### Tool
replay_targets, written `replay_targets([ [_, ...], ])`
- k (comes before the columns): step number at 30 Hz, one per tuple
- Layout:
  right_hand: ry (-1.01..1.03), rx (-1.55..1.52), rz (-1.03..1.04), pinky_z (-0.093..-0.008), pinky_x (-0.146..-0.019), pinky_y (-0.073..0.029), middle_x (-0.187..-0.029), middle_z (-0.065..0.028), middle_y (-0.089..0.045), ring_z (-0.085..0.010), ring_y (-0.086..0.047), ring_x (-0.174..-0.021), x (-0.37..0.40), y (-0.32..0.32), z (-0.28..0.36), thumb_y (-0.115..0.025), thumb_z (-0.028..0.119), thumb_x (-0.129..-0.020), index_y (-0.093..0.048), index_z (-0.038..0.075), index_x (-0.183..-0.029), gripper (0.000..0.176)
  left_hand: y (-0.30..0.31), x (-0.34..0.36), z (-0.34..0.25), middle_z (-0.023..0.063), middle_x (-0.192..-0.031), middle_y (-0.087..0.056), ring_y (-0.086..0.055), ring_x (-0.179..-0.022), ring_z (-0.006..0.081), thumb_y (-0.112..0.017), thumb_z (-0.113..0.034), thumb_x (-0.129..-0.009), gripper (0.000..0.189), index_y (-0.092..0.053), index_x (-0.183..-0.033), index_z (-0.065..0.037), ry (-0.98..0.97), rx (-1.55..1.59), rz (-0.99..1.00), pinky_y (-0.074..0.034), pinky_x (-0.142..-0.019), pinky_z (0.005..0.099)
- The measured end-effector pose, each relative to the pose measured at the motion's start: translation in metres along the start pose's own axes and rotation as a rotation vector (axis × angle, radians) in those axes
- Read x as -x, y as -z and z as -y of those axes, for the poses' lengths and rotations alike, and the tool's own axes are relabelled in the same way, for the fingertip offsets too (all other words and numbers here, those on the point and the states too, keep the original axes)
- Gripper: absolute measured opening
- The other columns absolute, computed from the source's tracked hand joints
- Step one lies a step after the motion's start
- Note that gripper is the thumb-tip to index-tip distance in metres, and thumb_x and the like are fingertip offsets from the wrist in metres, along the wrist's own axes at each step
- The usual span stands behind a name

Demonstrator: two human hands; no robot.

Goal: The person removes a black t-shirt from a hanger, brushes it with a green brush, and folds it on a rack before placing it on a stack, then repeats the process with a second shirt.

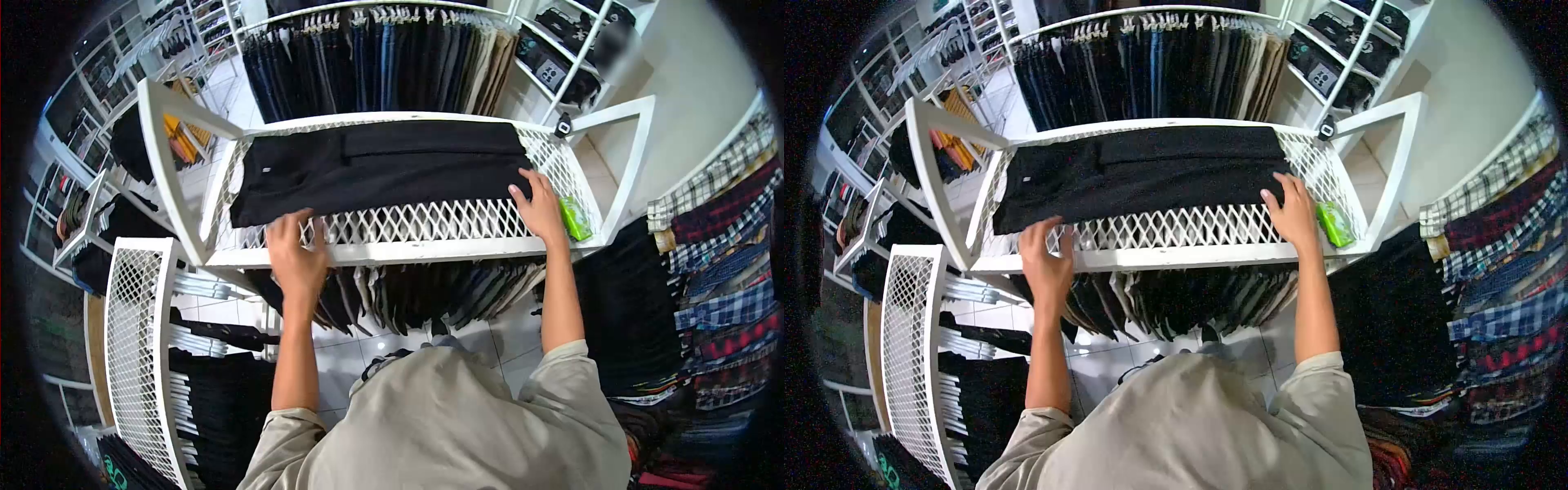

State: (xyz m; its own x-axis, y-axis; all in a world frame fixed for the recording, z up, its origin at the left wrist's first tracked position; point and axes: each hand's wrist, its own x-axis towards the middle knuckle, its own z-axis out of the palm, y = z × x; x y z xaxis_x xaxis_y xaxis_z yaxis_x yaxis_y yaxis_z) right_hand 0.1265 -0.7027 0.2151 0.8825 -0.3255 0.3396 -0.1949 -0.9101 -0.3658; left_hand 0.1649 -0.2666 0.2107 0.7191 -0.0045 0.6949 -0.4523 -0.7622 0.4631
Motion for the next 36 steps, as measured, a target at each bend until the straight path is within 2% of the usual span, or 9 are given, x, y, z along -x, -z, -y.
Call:
replay_targets([
  [2, 0.102, -0.103, -0.021, -0.0434, -0.095, -0.050, -0.129, -0.0209, -0.061, -0.0381, -0.062, -0.115, -0.025, 0.012, -0.013, -0.067, 0.027, -0.094, -0.063, 0.005, -0.128, 0.041, -0.026, 0.005, -0.046, 0.0155, -0.097, -0.066, -0.061, -0.096, 0.0362, -0.075, -0.005, -0.079, 0.021, -0.068, -0.099, -0.003, -0.037, 0.167, 0.107, -0.048, -0.086, 0.0456],
  [7, 0.120, -0.174, 0.046, -0.0423, -0.086, -0.055, -0.098, -0.0163, -0.075, -0.0346, -0.071, -0.095, -0.112, 0.007, -0.050, -0.071, 0.021, -0.089, -0.071, 0.003, -0.112, 0.029, -0.109, 0.000, -0.154, 0.0177, -0.093, -0.066, -0.063, -0.092, 0.0376, -0.076, -0.011, -0.079, 0.022, -0.069, -0.097, -0.001, -0.224, 0.429, 0.434, -0.050, -0.083, 0.0456],
  [11, 0.147, -0.138, 0.246, -0.0410, -0.086, -0.054, -0.103, -0.0172, -0.073, -0.0341, -0.070, -0.096, -0.183, -0.018, -0.069, -0.071, 0.023, -0.089, -0.070, 0.005, -0.115, 0.032, -0.201, -0.012, -0.228, 0.0154, -0.091, -0.066, -0.063, -0.091, 0.0341, -0.076, -0.019, -0.082, 0.028, -0.072, -0.104, -0.003, -0.375, 0.398, 0.576, -0.051, -0.083, 0.0440],
  [15, 0.264, -0.032, 0.168, -0.0439, -0.092, -0.051, -0.107, -0.0183, -0.068, -0.0371, -0.065, -0.105, -0.219, -0.061, -0.088, -0.070, 0.023, -0.090, -0.068, 0.006, -0.117, 0.032, -0.252, -0.012, -0.252, 0.0145, -0.094, -0.064, -0.062, -0.092, 0.0327, -0.078, -0.022, -0.081, 0.035, -0.071, -0.110, -0.005, -0.377, 0.278, 0.590, -0.052, -0.085, 0.0421],
  [19, 0.263, 0.001, 0.161, -0.0458, -0.098, -0.049, -0.114, -0.0177, -0.066, -0.0358, -0.062, -0.114, -0.236, -0.081, -0.102, -0.073, 0.025, -0.089, -0.071, 0.011, -0.114, 0.029, -0.272, -0.013, -0.268, 0.0142, -0.094, -0.064, -0.064, -0.093, 0.0309, -0.079, -0.025, -0.080, 0.038, -0.072, -0.112, -0.006, -0.389, 0.225, 0.617, -0.053, -0.085, 0.0408],
  [22, 0.199, -0.061, 0.256, -0.0446, -0.094, -0.053, -0.104, -0.0134, -0.072, -0.0333, -0.066, -0.107, -0.244, -0.076, -0.100, -0.078, 0.025, -0.085, -0.075, 0.012, -0.098, 0.019, -0.279, -0.011, -0.273, 0.0114, -0.095, -0.065, -0.065, -0.091, 0.0290, -0.078, -0.023, -0.080, 0.033, -0.073, -0.109, -0.007, -0.374, 0.179, 0.613, -0.055, -0.079, 0.0396],
  [29, 0.164, 0.004, 0.242, -0.0427, -0.088, -0.054, -0.100, -0.0135, -0.073, -0.0318, -0.069, -0.098, -0.245, -0.076, -0.096, -0.080, 0.027, -0.082, -0.074, 0.008, -0.093, 0.023, -0.286, -0.001, -0.284, 0.0100, -0.087, -0.062, -0.066, -0.083, 0.0287, -0.070, -0.013, -0.084, 0.016, -0.070, -0.097, -0.005, -0.419, 0.124, 0.553, -0.055, -0.069, 0.0405],
  [33, 0.221, 0.056, 0.212, -0.0430, -0.089, -0.053, -0.098, -0.0149, -0.073, -0.0331, -0.069, -0.098, -0.250, -0.079, -0.093, -0.077, 0.028, -0.084, -0.075, 0.008, -0.092, 0.021, -0.273, -0.012, -0.286, 0.0137, -0.087, -0.062, -0.066, -0.076, 0.0328, -0.066, -0.006, -0.082, 0.018, -0.067, -0.099, -0.004, -0.294, 0.268, 0.518, -0.056, -0.067, 0.0432],
  [36, 0.204, 0.215, 0.383, -0.0459, -0.088, -0.054, -0.099, -0.0179, -0.073, -0.0377, -0.068, -0.101, -0.264, -0.063, -0.077, -0.071, 0.025, -0.087, -0.075, 0.011, -0.094, 0.016, -0.250, -0.031, -0.278, 0.0157, -0.086, -0.061, -0.066, -0.072, 0.0356, -0.065, -0.002, -0.081, 0.019, -0.067, -0.100, -0.004, -0.174, 0.431, 0.461, -0.055, -0.064, 0.0450],
])
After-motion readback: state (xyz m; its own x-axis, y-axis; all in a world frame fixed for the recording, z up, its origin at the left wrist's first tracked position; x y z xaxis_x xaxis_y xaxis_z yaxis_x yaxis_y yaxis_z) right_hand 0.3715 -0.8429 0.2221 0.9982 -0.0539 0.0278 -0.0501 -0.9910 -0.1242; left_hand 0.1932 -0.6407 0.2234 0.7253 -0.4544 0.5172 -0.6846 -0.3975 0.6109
